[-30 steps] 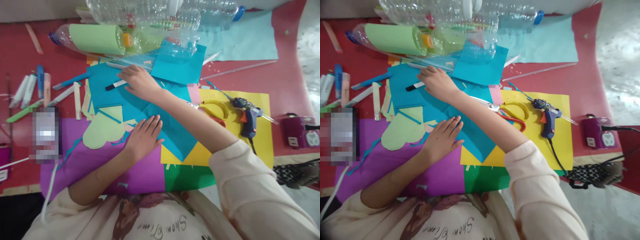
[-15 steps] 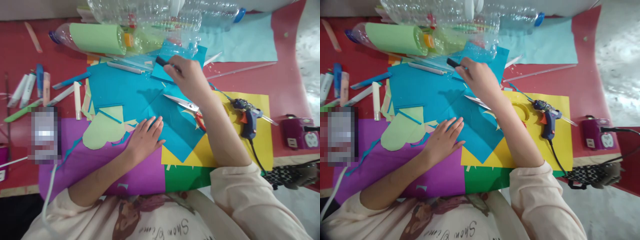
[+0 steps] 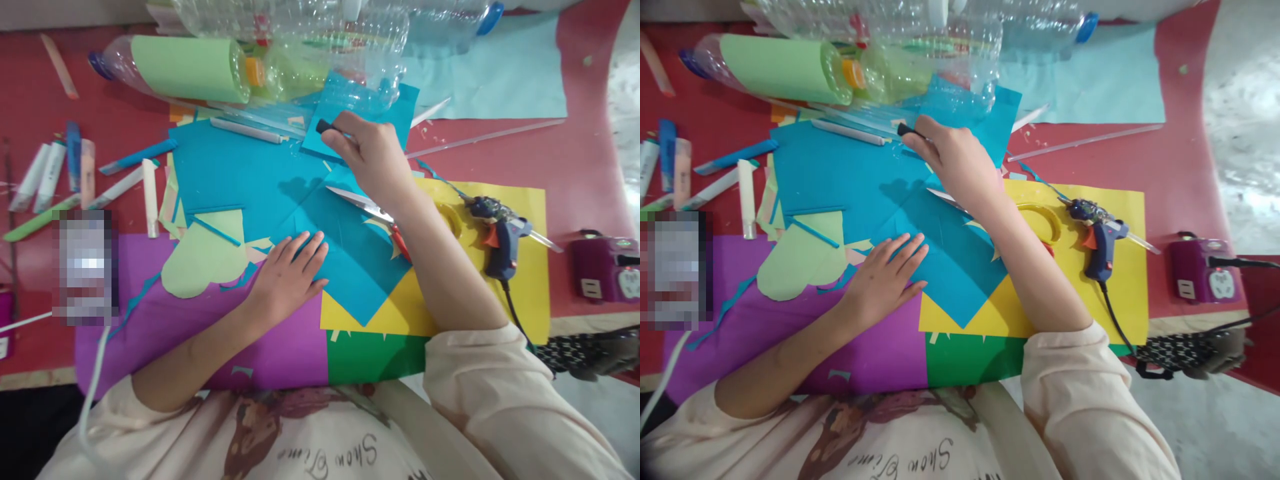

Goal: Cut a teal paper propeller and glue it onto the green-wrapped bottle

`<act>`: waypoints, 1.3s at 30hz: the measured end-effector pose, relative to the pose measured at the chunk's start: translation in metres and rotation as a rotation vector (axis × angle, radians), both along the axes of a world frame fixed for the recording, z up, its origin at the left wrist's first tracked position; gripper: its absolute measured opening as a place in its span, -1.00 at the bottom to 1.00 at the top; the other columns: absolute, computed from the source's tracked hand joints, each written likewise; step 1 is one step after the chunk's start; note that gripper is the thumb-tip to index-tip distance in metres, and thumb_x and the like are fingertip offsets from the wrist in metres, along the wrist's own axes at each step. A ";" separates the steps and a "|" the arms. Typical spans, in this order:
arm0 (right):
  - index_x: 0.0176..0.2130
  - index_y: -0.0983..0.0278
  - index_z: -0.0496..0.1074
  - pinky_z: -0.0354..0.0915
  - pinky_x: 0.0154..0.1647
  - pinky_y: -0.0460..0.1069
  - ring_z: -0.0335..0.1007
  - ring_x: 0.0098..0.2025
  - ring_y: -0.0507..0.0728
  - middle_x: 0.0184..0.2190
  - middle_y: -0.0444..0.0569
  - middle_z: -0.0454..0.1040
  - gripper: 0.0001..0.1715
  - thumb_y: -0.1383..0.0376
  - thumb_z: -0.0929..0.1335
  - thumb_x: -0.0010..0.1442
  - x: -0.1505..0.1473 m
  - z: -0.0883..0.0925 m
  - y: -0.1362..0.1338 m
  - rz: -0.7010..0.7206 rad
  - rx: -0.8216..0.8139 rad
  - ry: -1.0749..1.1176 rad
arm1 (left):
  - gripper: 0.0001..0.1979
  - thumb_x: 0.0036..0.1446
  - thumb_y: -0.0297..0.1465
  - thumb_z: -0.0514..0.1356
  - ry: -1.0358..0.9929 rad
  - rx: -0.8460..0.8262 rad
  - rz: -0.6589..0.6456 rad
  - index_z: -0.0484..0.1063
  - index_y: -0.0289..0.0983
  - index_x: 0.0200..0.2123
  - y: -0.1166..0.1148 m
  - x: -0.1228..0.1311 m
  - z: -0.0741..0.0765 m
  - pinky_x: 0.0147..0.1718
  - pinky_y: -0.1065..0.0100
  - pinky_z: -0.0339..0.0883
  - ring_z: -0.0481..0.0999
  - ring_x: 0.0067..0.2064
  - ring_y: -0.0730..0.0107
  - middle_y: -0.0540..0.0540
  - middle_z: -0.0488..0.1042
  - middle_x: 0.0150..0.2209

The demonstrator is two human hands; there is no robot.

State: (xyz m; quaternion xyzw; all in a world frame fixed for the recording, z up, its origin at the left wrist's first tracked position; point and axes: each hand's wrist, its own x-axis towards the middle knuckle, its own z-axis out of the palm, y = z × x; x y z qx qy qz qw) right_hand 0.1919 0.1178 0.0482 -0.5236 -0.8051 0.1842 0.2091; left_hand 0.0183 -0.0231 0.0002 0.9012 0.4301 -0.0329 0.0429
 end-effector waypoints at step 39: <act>-0.16 0.17 0.29 0.36 -0.03 0.25 0.44 -0.03 0.29 -0.13 0.09 0.54 -0.89 0.28 0.25 0.26 0.019 -0.062 -0.076 0.095 0.033 0.251 | -0.53 0.37 -0.27 -0.05 -0.067 -0.062 0.027 0.18 -0.11 0.32 -0.003 -0.002 0.006 0.20 -0.27 0.16 0.27 0.30 -0.04 -0.18 0.19 0.35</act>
